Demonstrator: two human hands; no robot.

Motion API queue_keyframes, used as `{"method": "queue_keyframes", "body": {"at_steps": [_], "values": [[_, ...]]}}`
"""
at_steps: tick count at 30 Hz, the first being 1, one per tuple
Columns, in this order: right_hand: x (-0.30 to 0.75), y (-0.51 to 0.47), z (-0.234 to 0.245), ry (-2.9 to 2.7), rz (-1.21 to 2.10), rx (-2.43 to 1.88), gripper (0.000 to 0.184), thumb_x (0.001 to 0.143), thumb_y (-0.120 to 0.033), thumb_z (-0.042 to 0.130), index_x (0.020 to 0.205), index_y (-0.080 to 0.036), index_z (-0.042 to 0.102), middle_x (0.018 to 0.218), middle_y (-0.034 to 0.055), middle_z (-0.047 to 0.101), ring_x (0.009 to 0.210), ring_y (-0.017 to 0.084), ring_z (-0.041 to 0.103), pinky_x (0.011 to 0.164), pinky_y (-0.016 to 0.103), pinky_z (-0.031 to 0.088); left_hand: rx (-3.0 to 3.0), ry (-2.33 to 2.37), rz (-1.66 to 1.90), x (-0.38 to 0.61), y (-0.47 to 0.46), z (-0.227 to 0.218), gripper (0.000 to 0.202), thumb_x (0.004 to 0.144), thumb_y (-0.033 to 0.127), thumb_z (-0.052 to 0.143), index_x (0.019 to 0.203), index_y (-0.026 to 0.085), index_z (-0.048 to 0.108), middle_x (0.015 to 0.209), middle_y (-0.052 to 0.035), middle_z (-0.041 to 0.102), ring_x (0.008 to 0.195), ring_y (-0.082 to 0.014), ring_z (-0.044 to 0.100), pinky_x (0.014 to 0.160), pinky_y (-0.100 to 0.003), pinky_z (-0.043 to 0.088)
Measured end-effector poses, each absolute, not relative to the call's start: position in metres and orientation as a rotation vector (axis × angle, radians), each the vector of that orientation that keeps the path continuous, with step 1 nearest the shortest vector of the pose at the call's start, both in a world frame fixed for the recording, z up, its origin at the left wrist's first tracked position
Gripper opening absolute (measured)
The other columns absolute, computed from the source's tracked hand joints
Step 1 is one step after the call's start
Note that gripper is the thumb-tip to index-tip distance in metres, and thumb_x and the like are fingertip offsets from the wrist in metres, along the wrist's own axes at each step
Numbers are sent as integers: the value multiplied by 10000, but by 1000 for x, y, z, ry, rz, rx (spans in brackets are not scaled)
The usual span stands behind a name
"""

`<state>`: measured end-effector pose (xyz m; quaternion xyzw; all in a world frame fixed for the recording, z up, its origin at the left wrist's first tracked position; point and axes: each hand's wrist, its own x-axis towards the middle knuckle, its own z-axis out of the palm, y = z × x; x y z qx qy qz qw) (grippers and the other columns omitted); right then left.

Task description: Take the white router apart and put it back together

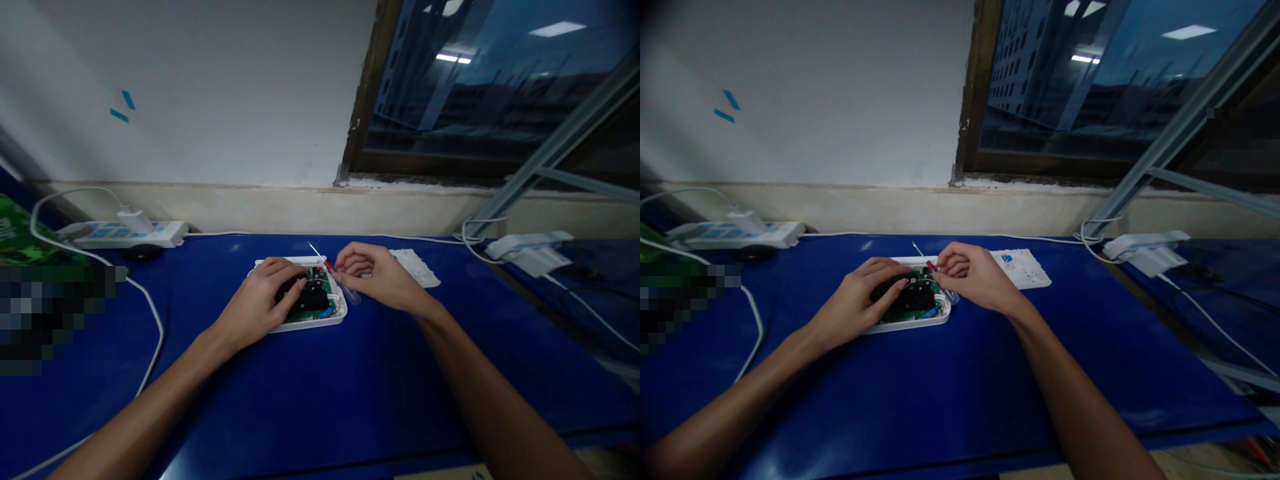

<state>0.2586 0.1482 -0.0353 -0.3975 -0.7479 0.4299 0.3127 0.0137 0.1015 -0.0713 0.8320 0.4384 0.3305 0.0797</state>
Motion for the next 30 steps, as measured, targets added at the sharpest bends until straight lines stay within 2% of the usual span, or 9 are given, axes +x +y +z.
{"method": "queue_keyframes", "body": {"at_steps": [3,8,10,15,17,20,23,26,30], "values": [[258,148,-38,-1932,1236,-1067,308,765,-308,792,1005,-210,627,855,2,671,711,129,664,636,246,518,2522,1288,946,14,101,-71,283,1013,321,517,1215,208,679,1155,-75,714,1131,-249,605,1031,-453,465],[259,149,-40,-2015,1312,-954,260,767,-319,807,930,-199,645,808,0,669,755,131,657,714,260,532,2337,1288,995,16,99,-70,259,1014,367,531,1164,250,707,1116,-35,735,1044,-216,650,949,-399,504],[260,149,-40,-2017,1354,-936,281,784,-313,791,1010,-204,665,813,-3,661,758,129,645,709,259,530,2358,1287,1002,15,99,-69,252,1010,367,536,1137,244,715,1098,-37,737,1028,-216,649,940,-401,507],[264,152,-39,-2096,1458,-980,367,898,-337,659,1235,-192,651,732,-8,649,628,112,565,559,233,447,2653,1294,843,5,104,-66,290,1017,357,510,1156,194,706,1086,-78,721,1051,-247,599,981,-453,484],[267,153,-37,-2119,1416,-1018,381,904,-351,653,1244,-179,647,721,-5,659,600,108,543,538,229,420,2725,1301,785,-1,107,-66,309,1020,363,504,1195,189,690,1131,-87,701,1087,-253,577,1014,-460,467],[272,155,-34,-2163,1266,-1061,335,905,-394,650,1159,-183,705,792,20,699,572,96,521,502,222,387,2764,1338,736,-7,110,-68,327,1017,369,504,1231,189,672,1169,-103,681,1134,-268,559,1035,-476,453],[280,156,-27,-2278,1136,-1039,304,900,-424,651,1078,-206,767,876,40,742,620,114,580,536,235,425,2775,1377,698,-10,111,-71,332,1017,378,490,1238,209,672,1170,-106,682,1143,-282,559,1021,-499,457],[287,154,-21,-2371,1062,-1062,307,886,-437,667,1065,-222,791,828,34,761,666,153,638,590,258,468,2781,1383,676,-8,111,-73,337,1020,377,479,1249,219,668,1192,-106,679,1144,-283,563,1017,-505,459],[295,150,-14,-2488,877,-1119,257,874,-359,677,1073,-256,802,890,25,791,724,180,673,644,275,485,2799,1380,670,-7,109,-74,334,1022,365,480,1250,207,666,1210,-109,674,1146,-285,562,1010,-495,463]]}}
